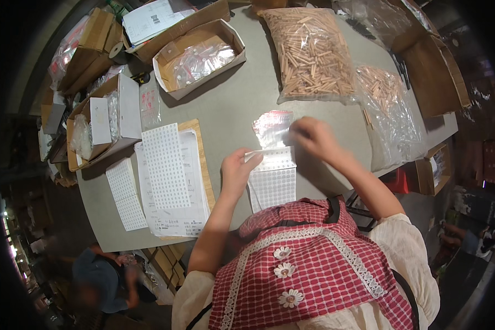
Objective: The person repeatedly peels small circular labels from a sheet and places them into small clear plastic bags on a cluttered work table. The person handles the label sheet and bags by hand throughout the clip.
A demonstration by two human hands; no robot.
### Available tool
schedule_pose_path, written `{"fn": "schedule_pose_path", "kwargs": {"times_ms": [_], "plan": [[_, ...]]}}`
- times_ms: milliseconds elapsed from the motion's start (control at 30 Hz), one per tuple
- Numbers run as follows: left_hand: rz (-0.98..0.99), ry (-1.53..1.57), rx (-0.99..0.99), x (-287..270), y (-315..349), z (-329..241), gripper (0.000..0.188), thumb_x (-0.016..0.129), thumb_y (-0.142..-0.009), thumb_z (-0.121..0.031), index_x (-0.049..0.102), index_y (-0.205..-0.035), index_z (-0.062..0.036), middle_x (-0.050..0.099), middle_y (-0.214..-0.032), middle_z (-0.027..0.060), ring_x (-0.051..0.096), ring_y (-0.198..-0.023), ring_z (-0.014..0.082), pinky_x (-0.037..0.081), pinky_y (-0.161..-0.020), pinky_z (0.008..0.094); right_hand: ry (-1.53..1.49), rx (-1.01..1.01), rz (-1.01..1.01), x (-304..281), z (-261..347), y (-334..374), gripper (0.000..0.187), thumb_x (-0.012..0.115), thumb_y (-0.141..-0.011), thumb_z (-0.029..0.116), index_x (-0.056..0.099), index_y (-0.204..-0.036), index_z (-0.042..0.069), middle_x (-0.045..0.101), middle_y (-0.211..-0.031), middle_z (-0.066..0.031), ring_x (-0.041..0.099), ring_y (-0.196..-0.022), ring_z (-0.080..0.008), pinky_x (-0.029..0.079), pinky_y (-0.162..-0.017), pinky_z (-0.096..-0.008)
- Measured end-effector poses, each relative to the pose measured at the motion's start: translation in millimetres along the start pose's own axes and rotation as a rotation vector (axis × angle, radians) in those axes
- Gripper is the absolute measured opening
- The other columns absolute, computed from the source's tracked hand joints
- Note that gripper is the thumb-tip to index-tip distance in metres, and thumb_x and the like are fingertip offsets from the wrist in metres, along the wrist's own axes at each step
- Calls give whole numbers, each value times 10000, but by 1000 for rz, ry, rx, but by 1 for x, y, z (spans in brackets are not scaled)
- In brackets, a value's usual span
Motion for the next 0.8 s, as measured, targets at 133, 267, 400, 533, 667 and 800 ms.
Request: {"fn": "schedule_pose_path", "kwargs": {"times_ms": [133, 267, 400, 533, 667, 800], "plan": [[20, -15, 0, 0, -1, -3, 144, 736, -962, -91, 696, -1032, 29, 744, -918, 49, 679, -802, 76, 528, -715, 224, 122, 105, 60, 4, -11, -32, 214, 665, -905, 200, 707, -954, -4, 695, -908, -206, 676, -845, -394, 535, -757, -488], [18, -17, 4, 1, 1, -3, 159, 737, -965, -99, 696, -1038, 36, 745, -924, 51, 680, -809, 76, 526, -718, 222, 421, -26, -85, 16, -17, -31, 207, 676, -888, 208, 674, -870, 2, 690, -875, -196, 679, -842, -388, 542, -749, -505], [-1, -83, 45, -2, 0, 1, 166, 734, -970, -108, 694, -1040, 37, 744, -927, 48, 675, -811, 69, 521, -716, 213, 535, 138, -24, 1, -36, -30, 172, 674, -884, 143, 636, -915, -22, 695, -945, -229, 672, -865, -423, 535, -781, -499], [-1, -118, 52, -3, -1, 2, 164, 732, -973, -112, 689, -1032, 35, 743, -926, 47, 671, -810, 63, 517, -712, 208, 166, 62, 65, -6, -11, -35, 189, 679, -896, 165, 640, -937, -16, 681, -903, -220, 665, -846, -422, 530, -760, -500], [13, -47, 43, 1, 2, -5, 158, 729, -975, -111, 685, -1022, 33, 740, -917, 44, 667, -799, 60, 512, -703, 206, 147, -83, -17, 12, -2, -37, 187, 678, -908, 154, 611, -951, -15, 675, -873, -217, 661, -837, -425, 523, -749, -500], [7, -19, 40, 2, 2, -4, 156, 728, -977, -112, 684, -1031, 28, 736, -911, 39, 666, -794, 59, 511, -703, 206, 403, -34, -69, 15, -18, -33, 174, 667, -904, 99, 577, -992, -20, 676, -911, -238, 659, -858, -438, 510, -745, -512]]}}
Point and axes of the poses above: each hand's wrist, its own y-axis away from the middle knuckle, its own x-axis out of the palm, z = x × y, the point moved 5 cm from there along -y, towards the middle knuckle
